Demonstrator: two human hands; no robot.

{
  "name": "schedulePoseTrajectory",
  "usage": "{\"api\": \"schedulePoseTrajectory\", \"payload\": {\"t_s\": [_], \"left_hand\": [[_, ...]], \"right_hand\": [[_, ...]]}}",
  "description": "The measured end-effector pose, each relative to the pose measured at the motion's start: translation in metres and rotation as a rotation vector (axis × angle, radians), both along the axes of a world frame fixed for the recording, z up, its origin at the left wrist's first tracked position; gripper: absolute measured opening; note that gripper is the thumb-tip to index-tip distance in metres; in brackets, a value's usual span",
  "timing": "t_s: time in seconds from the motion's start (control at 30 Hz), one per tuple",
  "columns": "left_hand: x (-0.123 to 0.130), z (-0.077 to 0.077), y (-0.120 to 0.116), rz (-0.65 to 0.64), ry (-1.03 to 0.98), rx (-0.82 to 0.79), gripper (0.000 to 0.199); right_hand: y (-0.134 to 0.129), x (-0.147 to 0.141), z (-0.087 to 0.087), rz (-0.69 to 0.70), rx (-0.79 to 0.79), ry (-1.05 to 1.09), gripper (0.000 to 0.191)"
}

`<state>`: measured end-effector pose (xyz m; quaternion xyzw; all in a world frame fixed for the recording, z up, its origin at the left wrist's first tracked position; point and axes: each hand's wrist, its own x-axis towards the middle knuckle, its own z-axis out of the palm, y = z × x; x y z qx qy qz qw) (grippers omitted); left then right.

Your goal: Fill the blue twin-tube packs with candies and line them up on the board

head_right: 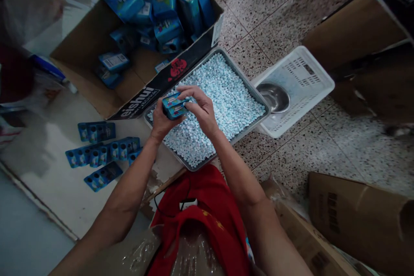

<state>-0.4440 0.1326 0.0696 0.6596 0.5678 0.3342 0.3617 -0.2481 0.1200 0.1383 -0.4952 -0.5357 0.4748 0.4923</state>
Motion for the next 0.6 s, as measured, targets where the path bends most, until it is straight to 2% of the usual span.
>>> {"api": "schedulePoseTrajectory", "payload": {"t_s": [0.03,0.13,0.2,0.33,0.4,0.47,0.53,0.6], "left_hand": [[-0.001,-0.001,-0.001,-0.007,-0.023,-0.018,0.079],[-0.001,-0.002,-0.006,-0.073,-0.090,-0.080,0.081],[0.000,0.001,-0.011,-0.153,-0.135,-0.129,0.084],[0.004,0.015,-0.013,-0.300,-0.200,-0.151,0.097],[0.006,0.026,-0.010,-0.328,-0.151,-0.124,0.106],[0.007,0.035,-0.004,-0.305,-0.049,-0.111,0.101],[0.007,0.041,0.000,-0.260,0.031,-0.115,0.086],[0.003,0.044,0.001,-0.226,0.040,-0.108,0.081]], "right_hand": [[-0.003,0.008,-0.004,0.033,0.017,0.000,0.053],[-0.010,0.029,-0.020,0.186,-0.036,-0.058,0.093],[-0.012,0.036,-0.032,0.269,-0.105,-0.094,0.104],[-0.011,0.037,-0.054,0.297,-0.186,-0.024,0.094],[-0.007,0.036,-0.059,0.277,-0.205,-0.004,0.089],[0.000,0.036,-0.058,0.278,-0.194,-0.017,0.084],[0.005,0.039,-0.052,0.307,-0.159,-0.041,0.081],[0.002,0.045,-0.047,0.319,-0.127,-0.057,0.084]]}}
